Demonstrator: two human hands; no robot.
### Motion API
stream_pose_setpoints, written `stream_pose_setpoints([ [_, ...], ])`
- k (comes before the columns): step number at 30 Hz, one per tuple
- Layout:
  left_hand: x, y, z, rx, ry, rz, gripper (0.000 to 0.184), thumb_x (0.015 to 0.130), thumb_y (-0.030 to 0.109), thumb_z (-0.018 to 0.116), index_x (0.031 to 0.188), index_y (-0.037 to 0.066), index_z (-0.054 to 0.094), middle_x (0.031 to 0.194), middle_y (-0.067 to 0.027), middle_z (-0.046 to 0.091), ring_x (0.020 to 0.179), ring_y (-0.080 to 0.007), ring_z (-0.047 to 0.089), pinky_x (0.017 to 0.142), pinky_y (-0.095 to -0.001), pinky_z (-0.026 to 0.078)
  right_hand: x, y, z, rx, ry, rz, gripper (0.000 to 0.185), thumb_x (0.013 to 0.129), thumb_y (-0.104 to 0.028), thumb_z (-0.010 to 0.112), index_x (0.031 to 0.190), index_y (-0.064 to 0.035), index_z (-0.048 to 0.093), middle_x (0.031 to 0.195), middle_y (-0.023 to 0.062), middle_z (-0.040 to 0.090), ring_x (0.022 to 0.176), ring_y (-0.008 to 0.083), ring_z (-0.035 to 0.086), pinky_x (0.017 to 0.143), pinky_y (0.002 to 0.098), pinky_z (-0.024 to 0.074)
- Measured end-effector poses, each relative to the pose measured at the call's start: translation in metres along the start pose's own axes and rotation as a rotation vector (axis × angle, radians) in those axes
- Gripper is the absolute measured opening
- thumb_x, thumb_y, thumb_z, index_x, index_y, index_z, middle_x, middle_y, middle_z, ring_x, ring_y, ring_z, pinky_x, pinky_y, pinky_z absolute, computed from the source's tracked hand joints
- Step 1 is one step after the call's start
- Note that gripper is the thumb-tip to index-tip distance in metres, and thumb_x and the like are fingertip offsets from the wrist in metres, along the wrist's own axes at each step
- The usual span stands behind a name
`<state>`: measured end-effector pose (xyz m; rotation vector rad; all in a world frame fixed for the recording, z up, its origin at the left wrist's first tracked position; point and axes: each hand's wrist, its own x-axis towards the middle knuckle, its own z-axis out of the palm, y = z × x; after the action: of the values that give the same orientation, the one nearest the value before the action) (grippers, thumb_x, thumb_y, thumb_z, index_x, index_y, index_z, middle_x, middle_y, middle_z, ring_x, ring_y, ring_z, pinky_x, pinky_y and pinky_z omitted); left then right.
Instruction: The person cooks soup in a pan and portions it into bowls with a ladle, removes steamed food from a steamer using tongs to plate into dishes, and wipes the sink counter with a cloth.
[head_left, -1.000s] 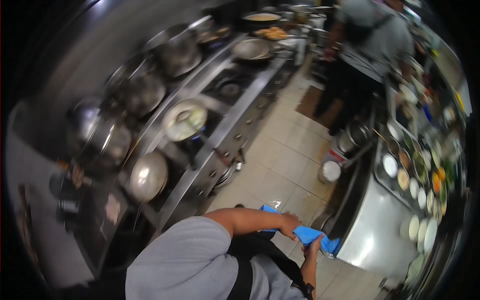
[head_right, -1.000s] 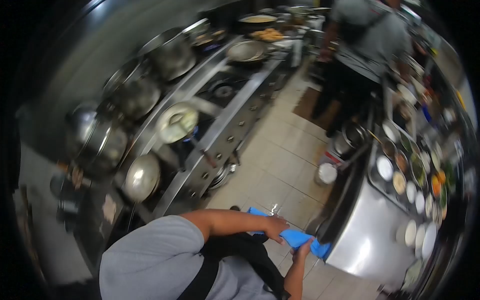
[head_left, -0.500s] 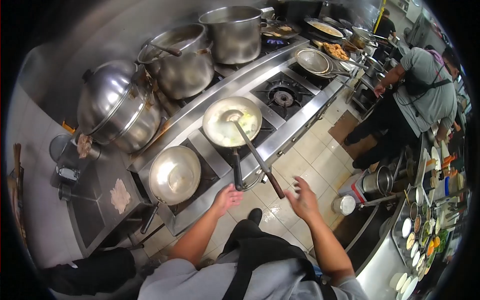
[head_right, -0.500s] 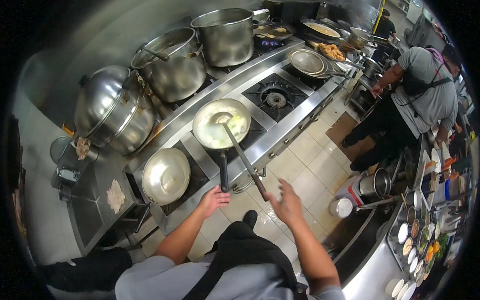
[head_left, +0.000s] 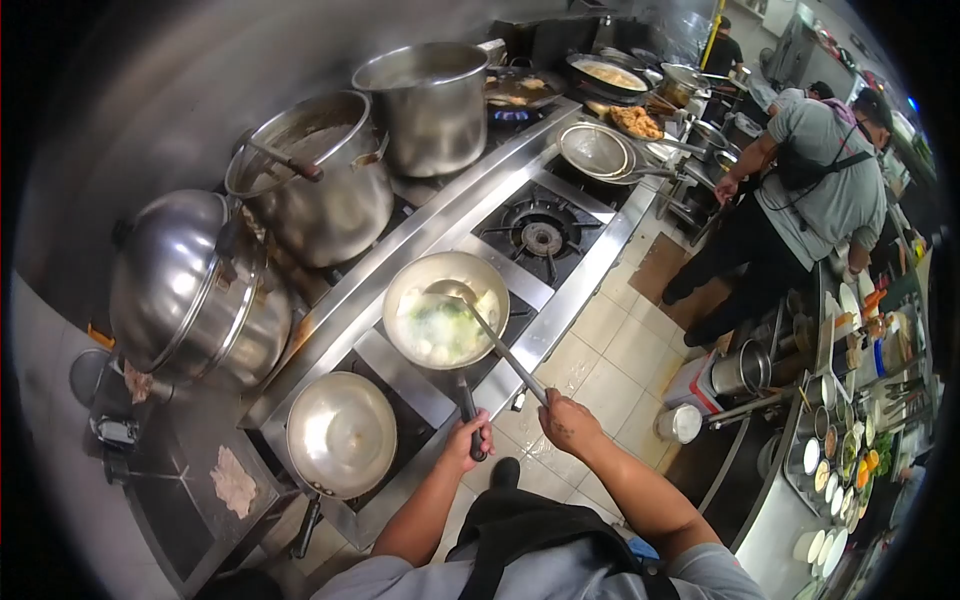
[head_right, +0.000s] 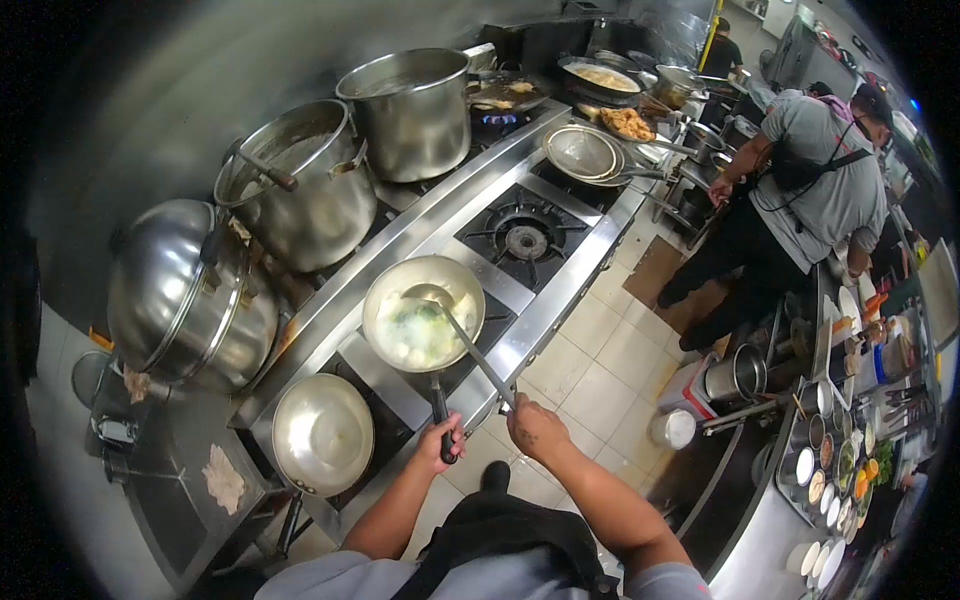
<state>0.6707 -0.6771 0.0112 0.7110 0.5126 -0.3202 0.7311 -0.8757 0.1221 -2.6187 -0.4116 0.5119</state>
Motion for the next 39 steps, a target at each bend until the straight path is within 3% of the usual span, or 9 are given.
stream_pose_setpoints([
  [3, 0.009, 0.013, -0.003, -0.237, 0.032, -0.072, 0.016, 0.087, 0.024, 0.06, 0.089, 0.013, 0.049, 0.053, 0.0016, 0.043, 0.037, -0.0116, 0.041, 0.04, -0.0312, 0.041, -0.005, -0.004, -0.014, 0.073, -0.011, 0.019, 0.03, 0.09, -0.023, 0.048, 0.108, 0.0014, 0.045, 0.089, 0.0258, 0.061, 0.086, 0.0411, 0.06, 0.077, 0.0476, 0.0472],
  [5, 0.026, 0.008, -0.022, -0.113, -0.091, -0.088, 0.017, 0.085, 0.019, 0.061, 0.088, 0.012, 0.046, 0.052, 0.0005, 0.042, 0.037, -0.0117, 0.041, 0.039, -0.0306, 0.04, -0.003, -0.003, -0.014, 0.088, -0.037, 0.044, 0.029, 0.091, -0.023, 0.047, 0.108, -0.0003, 0.044, 0.091, 0.026, 0.061, 0.088, 0.0419, 0.059, 0.078, 0.0484, 0.0461],
  [6, 0.015, 0.013, -0.002, 0.057, 0.043, -0.013, 0.017, 0.083, 0.01, 0.06, 0.084, 0.012, 0.042, 0.052, 0.0005, 0.041, 0.036, -0.011, 0.04, 0.037, -0.0293, 0.038, 0.0, 0.0, -0.012, 0.055, -0.033, 0.055, 0.028, 0.091, -0.024, 0.047, 0.107, -0.0007, 0.044, 0.091, 0.0261, 0.061, 0.088, 0.0423, 0.059, 0.078, 0.0488, 0.0459],
  [15, -0.005, 0.008, -0.014, 0.194, -0.012, 0.027, 0.019, 0.078, -0.002, 0.055, 0.082, 0.009, 0.04, 0.052, 0.0005, 0.038, 0.035, -0.0098, 0.037, 0.034, -0.0263, 0.028, -0.002, 0.006, -0.02, 0.012, 0.023, 0.113, 0.027, 0.092, -0.023, 0.045, 0.104, 0.0011, 0.044, 0.088, 0.0264, 0.062, 0.084, 0.0431, 0.06, 0.077, 0.0486, 0.0462],
  [21, -0.024, 0.008, 0.001, 0.245, -0.138, -0.085, 0.019, 0.078, -0.004, 0.054, 0.085, 0.007, 0.04, 0.053, -0.0007, 0.039, 0.035, -0.0099, 0.038, 0.034, -0.026, 0.028, -0.06, 0.025, -0.018, 0.166, 0.029, 0.102, 0.02, 0.092, -0.02, 0.047, 0.095, 0.0006, 0.046, 0.073, 0.0204, 0.061, 0.062, 0.0367, 0.06, 0.059, 0.0445, 0.0487],
  [24, -0.031, 0.0, 0.017, 0.395, -0.168, -0.115, 0.019, 0.077, -0.005, 0.052, 0.083, 0.008, 0.04, 0.051, 0.0006, 0.036, 0.034, -0.0093, 0.035, 0.034, -0.0255, 0.026, -0.105, 0.031, -0.034, 0.904, -0.246, 0.341, 0.023, 0.094, -0.024, 0.05, 0.084, -0.0034, 0.046, 0.058, 0.0, 0.045, 0.042, 0.008, 0.044, 0.035, 0.0266, 0.0374],
  [31, -0.058, -0.039, 0.077, 0.537, -0.355, -0.345, 0.02, 0.076, -0.005, 0.054, 0.085, 0.005, 0.04, 0.052, -0.0014, 0.039, 0.034, -0.0104, 0.037, 0.033, -0.0263, 0.027, -0.225, 0.06, -0.053, 1.785, -0.22, 0.53, 0.023, 0.095, -0.022, 0.048, 0.107, -0.0027, 0.048, 0.06, -0.0034, 0.04, 0.04, 0.0047, 0.036, 0.032, 0.0216, 0.0334],
  [38, -0.106, -0.119, 0.141, 0.67, -0.499, -0.424, 0.019, 0.08, -0.003, 0.053, 0.09, 0.01, 0.043, 0.055, 0.001, 0.038, 0.036, -0.0096, 0.032, 0.033, -0.0248, 0.025, -0.389, 0.086, -0.061, 1.88, 0.054, 0.537, 0.029, 0.09, -0.023, 0.053, 0.114, -0.0067, 0.048, 0.059, -0.0063, 0.038, 0.041, 0.0018, 0.034, 0.032, 0.0192, 0.0277],
  [39, -0.106, -0.134, 0.136, 0.628, -0.326, -0.444, 0.019, 0.081, -0.001, 0.053, 0.093, 0.011, 0.043, 0.058, 0.0024, 0.04, 0.037, -0.0089, 0.033, 0.033, -0.0239, 0.026, -0.411, 0.089, -0.055, 1.898, 0.112, 0.537, 0.024, 0.09, -0.027, 0.055, 0.107, -0.0093, 0.052, 0.059, -0.007, 0.039, 0.041, 0.0016, 0.035, 0.033, 0.0195, 0.0267],
])
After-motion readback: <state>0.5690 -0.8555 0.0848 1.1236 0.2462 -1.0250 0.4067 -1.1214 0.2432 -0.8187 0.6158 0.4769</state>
